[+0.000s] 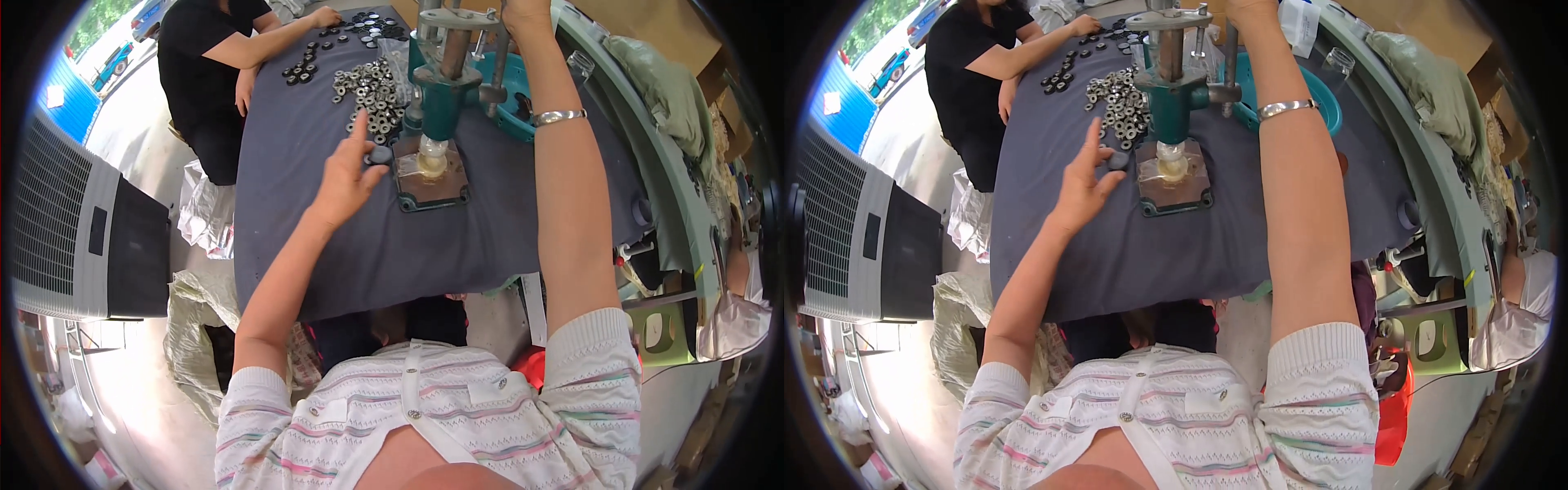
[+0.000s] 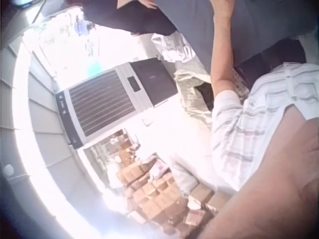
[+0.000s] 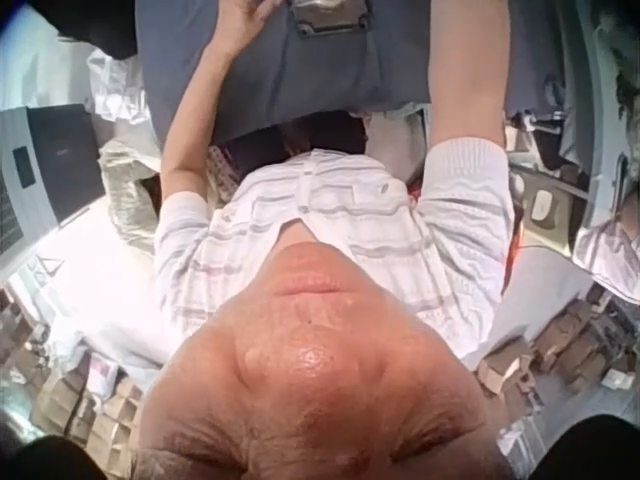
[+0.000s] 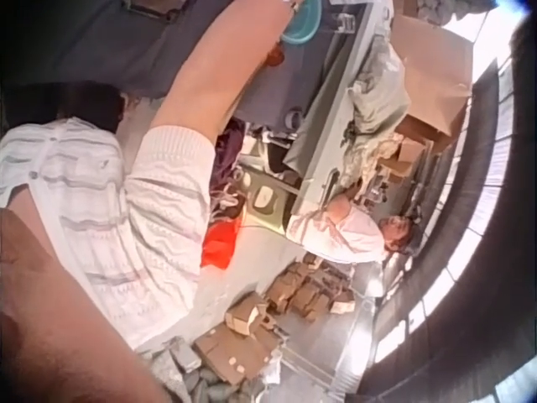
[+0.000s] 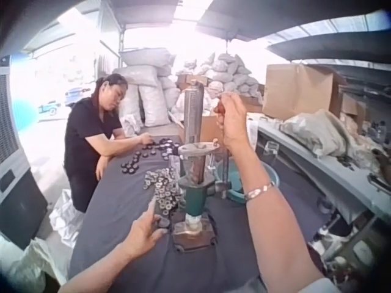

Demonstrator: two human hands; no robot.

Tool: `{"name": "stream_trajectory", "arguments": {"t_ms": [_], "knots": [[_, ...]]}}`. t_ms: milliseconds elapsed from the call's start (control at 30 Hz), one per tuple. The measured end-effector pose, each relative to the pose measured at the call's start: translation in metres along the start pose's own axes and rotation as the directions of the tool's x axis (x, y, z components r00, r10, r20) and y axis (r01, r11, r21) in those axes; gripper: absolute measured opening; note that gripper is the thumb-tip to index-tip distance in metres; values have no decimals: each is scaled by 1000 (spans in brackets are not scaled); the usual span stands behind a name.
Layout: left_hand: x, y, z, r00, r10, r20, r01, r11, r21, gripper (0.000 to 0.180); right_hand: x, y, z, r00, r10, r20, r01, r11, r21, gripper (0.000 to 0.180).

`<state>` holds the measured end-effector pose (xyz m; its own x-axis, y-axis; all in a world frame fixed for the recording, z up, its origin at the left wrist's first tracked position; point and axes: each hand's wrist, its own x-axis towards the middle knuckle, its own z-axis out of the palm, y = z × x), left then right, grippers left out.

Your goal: The person joins metal washers with black rubber rings using a manual hand press at a workshop table.

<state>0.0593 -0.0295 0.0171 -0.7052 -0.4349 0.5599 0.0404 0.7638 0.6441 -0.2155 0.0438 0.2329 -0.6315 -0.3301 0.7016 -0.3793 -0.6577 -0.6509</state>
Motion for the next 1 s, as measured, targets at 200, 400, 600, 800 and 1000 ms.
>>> {"name": "stream_trajectory", "arguments": {"t_ms": [200,400,600,800,1000], "knots": [[12,25,45,988,93,125,-95,995,7,99,2,2,-4,1000,1,-27,-2,1000,-26,18],[15,25,65,992,71,109,-77,996,50,101,0,2,-4,1000,-12,-5,12,999,-29,18],[15,19,70,994,43,100,-44,999,-1,101,0,-2,0,1000,25,-20,-25,999,-21,20],[13,15,72,997,-24,68,32,992,-119,98,0,-1,-2,1000,8,19,-8,1000,-11,19],[13,10,76,997,-50,52,57,987,-151,97,-2,-2,2,1000,-3,9,3,1000,-7,19]]}}
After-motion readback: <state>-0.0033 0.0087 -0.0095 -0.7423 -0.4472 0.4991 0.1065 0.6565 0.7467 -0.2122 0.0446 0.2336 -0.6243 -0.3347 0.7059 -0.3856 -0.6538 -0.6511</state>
